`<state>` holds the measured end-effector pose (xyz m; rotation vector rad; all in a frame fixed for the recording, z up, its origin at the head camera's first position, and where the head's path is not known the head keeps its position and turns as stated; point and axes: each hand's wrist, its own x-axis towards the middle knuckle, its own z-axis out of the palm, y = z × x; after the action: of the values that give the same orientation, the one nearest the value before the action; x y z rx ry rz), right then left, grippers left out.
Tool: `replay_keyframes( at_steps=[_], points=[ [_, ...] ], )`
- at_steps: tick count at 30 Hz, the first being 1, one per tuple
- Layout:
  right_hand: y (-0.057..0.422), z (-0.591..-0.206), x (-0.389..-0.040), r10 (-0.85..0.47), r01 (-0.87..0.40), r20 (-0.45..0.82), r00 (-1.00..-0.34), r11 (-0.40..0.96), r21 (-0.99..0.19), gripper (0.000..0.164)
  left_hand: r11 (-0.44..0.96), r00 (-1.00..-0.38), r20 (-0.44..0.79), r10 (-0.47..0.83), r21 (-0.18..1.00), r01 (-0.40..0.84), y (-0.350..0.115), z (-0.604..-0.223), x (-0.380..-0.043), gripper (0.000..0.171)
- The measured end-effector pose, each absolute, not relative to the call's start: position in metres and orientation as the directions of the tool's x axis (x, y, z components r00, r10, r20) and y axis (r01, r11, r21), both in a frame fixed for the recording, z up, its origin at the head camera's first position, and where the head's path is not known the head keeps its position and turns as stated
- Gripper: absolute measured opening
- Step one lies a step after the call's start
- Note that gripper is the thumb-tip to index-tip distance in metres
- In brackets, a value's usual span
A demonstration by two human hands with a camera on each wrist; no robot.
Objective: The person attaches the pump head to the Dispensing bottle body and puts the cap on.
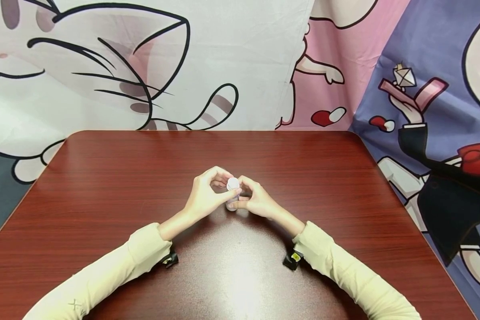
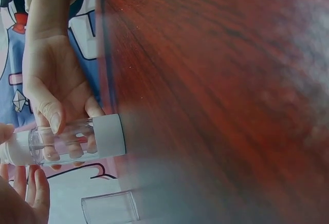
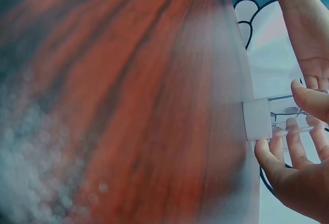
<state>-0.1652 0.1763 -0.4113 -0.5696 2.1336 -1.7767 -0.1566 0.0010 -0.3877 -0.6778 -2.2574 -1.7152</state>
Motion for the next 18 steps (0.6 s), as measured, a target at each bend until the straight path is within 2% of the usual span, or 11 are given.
replay_keyframes(
  at_steps=[9,18],
  points=[
    [0.1768,-0.4117,-0.1664,-0.491,-0.103,0.021,-0.871,0.140,-0.985,0.042,0.169,-0.863,0.445,0.241,0.856,0.489,-0.0003,-0.3871,-0.1582,0.028],
    [0.1767,-0.4108,-0.1656,-0.486,-0.120,0.025,-0.874,0.165,-0.979,0.049,0.107,-0.876,0.417,0.243,0.886,0.452,-0.0028,-0.3871,-0.1575,0.024]
  ],
)
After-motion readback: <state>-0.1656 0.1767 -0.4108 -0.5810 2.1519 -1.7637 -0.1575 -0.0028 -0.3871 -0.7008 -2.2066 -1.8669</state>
